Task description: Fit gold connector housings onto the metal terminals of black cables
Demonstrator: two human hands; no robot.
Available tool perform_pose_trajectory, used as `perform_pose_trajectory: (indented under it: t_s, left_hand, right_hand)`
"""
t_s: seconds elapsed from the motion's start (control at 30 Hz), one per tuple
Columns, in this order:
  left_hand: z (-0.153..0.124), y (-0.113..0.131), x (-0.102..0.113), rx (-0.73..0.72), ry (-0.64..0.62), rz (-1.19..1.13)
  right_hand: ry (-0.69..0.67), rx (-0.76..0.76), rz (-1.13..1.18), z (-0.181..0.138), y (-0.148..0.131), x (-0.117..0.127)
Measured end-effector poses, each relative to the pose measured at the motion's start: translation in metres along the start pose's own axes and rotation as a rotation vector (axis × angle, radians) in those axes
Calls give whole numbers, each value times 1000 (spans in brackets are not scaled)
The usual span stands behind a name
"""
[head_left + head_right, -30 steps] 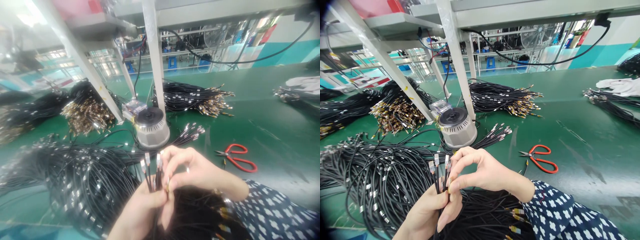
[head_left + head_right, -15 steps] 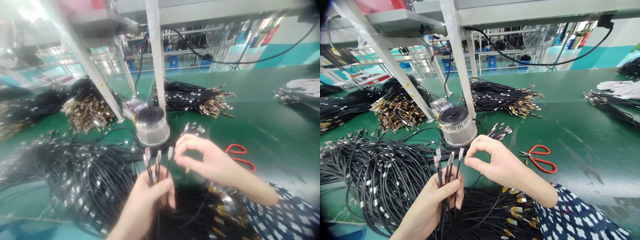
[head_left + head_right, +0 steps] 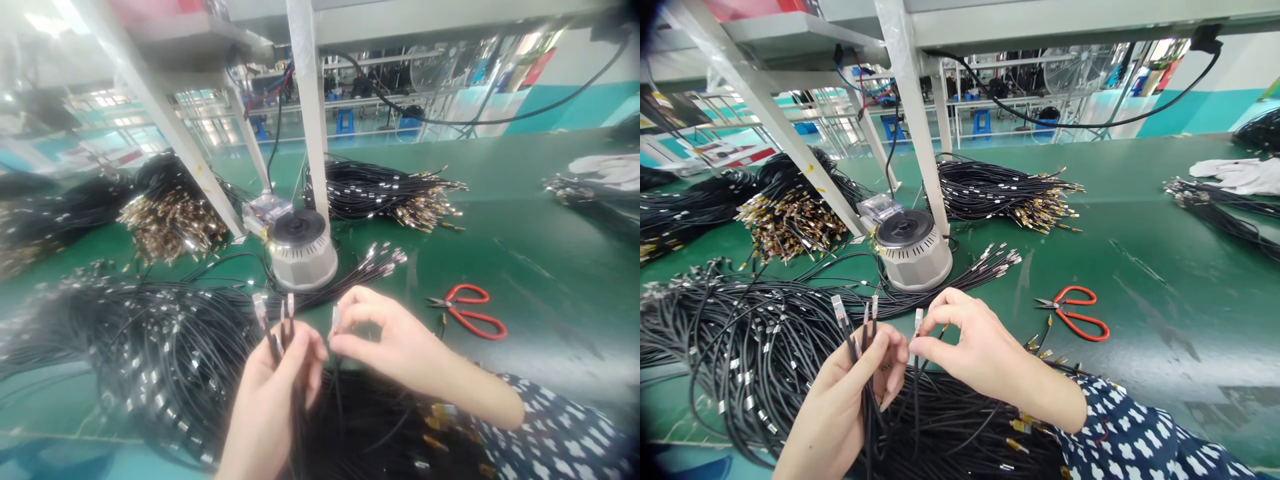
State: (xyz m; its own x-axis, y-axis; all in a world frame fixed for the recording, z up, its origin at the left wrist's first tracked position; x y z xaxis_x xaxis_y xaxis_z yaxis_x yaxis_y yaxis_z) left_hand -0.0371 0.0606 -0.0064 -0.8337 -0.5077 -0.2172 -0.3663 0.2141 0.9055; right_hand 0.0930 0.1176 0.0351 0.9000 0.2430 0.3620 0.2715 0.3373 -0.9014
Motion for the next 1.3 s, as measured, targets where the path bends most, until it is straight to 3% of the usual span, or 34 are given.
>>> perform_pose_trajectory:
  t_s: [0.3, 0.43, 0.67, 0.77, 0.87, 1.0, 1.1, 1.3]
  left_hand:
    - [-1, -7, -10, 76, -105, 110]
    - [0, -5, -10, 76, -104, 52]
    - [0, -8, 2, 94, -34, -3]
    - [-1, -9, 2, 84, -24, 32]
    - [-2, -12, -2, 91, -58, 80]
    - [-2, -14, -4, 119, -49, 117]
    - [-2, -14, -4, 134, -60, 126]
    - [-3, -13, -10, 117, -122, 202]
  right_hand:
    - [61, 184, -260, -12, -4, -2]
    - [-20, 160, -265, -18, 0, -2]
    - [-165, 316, -509, -48, 30, 0]
    - [-103, 245, -399, -46, 28, 9]
    - [-7, 31, -29, -31, 20, 21]
    - [-71, -160, 374, -18, 13, 17]
    - [-115, -135, 390, -16, 6, 14]
    - [-181, 52, 62, -16, -18, 12]
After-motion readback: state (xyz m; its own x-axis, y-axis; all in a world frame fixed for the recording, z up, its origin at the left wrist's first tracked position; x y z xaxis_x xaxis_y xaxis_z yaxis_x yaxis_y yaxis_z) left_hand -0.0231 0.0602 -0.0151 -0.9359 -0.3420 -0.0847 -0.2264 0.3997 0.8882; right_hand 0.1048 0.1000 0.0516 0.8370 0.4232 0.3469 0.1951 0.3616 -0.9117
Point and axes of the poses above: each hand's wrist, its own z-axis towards the middle knuckle, its own x-axis out of the back of the hand, y = z × x, the point moved 7 cm from there along z, towards the middle knuckle, and after that the axes turned 15 degrees about y, right-handed, at the moved point
